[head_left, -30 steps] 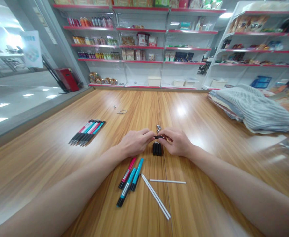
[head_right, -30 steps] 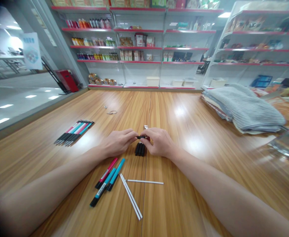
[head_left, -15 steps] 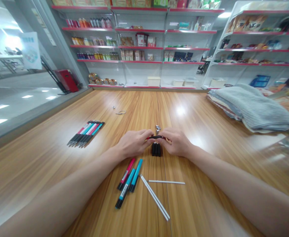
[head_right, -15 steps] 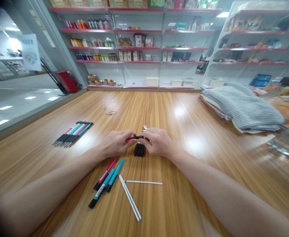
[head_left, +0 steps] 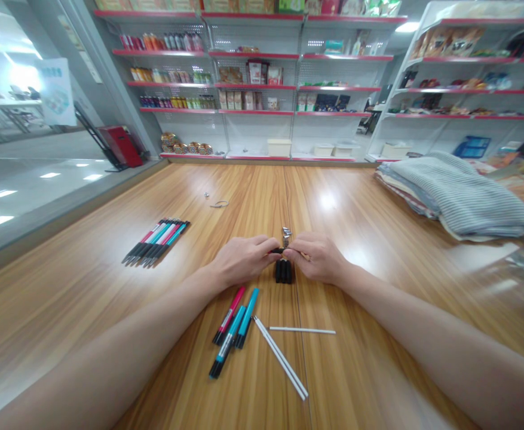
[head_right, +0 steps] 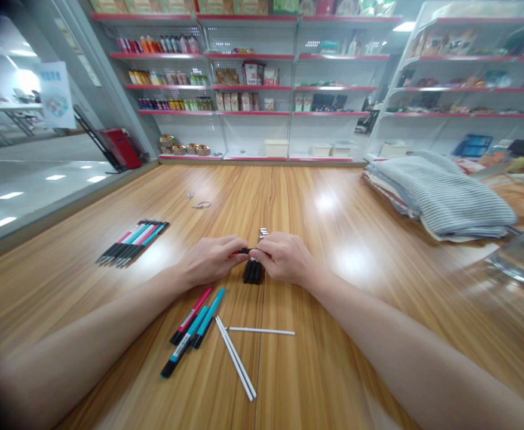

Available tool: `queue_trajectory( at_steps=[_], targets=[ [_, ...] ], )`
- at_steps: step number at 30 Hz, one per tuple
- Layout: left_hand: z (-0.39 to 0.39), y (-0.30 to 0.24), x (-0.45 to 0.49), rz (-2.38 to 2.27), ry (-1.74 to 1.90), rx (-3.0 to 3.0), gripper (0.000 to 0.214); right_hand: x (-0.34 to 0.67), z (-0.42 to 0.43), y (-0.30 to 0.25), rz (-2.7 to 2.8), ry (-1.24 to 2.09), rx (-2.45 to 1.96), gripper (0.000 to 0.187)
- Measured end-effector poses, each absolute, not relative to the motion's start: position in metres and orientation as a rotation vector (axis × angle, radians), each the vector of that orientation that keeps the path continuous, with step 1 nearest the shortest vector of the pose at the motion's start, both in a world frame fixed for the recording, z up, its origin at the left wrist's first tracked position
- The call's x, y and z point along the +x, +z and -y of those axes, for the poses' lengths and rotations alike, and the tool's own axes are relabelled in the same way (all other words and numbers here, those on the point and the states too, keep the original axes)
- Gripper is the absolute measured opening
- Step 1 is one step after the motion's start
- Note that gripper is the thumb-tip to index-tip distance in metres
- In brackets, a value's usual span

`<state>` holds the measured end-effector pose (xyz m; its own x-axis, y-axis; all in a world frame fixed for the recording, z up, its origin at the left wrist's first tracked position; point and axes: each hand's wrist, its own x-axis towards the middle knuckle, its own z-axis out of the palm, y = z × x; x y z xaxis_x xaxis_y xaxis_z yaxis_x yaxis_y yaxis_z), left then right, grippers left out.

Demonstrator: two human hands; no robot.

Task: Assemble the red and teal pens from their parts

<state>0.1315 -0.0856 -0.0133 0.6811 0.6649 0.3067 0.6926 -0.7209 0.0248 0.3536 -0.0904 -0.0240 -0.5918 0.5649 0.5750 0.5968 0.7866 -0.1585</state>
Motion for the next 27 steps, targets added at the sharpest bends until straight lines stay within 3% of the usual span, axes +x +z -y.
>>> queue_trajectory(
  at_steps=[9, 13, 27],
  targets=[
    [0.0856, -0.0116, 0.1313, 1.123, -0.391, -2.783, 0.037, 0.3535, 0.0931, -0.0210, 2.338, -0.014, -0.834, 0.020],
    [0.0870, -0.0099, 0.1324, 1.155, -0.447, -2.797, 0.037, 0.3530, 0.0915, -0.0214, 2.369, -0.060, -0.804, 0.030],
    [0.0860, -0.0130, 0.1320, 1.159, -0.390, -2.787, 0.032, 0.3531, 0.0903, -0.0221, 2.375, -0.018, -0.863, 0.038]
  ],
)
